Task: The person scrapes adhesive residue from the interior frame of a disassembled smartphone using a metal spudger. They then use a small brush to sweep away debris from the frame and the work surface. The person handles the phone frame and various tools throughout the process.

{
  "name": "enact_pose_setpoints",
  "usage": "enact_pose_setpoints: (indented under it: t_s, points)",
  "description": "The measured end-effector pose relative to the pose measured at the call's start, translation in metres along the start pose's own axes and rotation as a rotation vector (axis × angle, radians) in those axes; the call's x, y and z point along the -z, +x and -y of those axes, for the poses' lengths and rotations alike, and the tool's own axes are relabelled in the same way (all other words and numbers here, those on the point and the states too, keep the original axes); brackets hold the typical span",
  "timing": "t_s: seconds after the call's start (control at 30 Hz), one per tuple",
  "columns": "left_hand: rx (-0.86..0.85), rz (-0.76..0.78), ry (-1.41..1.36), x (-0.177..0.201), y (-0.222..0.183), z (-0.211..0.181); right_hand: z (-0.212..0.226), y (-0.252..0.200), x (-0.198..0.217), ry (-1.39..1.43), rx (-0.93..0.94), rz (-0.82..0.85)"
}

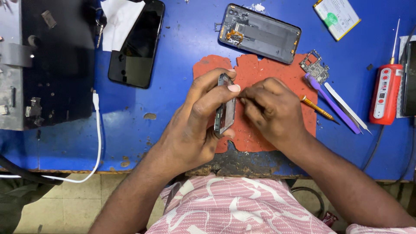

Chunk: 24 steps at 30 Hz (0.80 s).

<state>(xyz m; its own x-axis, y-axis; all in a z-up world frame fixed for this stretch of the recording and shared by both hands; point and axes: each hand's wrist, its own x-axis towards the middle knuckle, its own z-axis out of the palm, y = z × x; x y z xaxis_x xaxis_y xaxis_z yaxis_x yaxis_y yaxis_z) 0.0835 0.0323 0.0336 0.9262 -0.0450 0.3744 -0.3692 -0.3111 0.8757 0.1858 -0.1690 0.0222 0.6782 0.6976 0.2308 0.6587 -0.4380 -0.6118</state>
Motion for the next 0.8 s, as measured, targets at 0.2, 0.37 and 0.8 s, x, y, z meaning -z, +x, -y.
enact_pose_setpoints:
  t_s: [0.2,0.37,0.8]
  points:
    - [-0.014,0.000,-0.013,0.001,-0.001,0.001,0.003,-0.009,0.002,0.045,-0.026,0.047]
    - [-0.022,0.001,-0.006,0.000,-0.003,0.004,0.002,-0.008,-0.003,0.073,-0.139,-0.005]
    - [-0.008,-0.005,-0.012,0.002,-0.002,0.003,0.004,-0.013,0.002,0.107,-0.149,0.018]
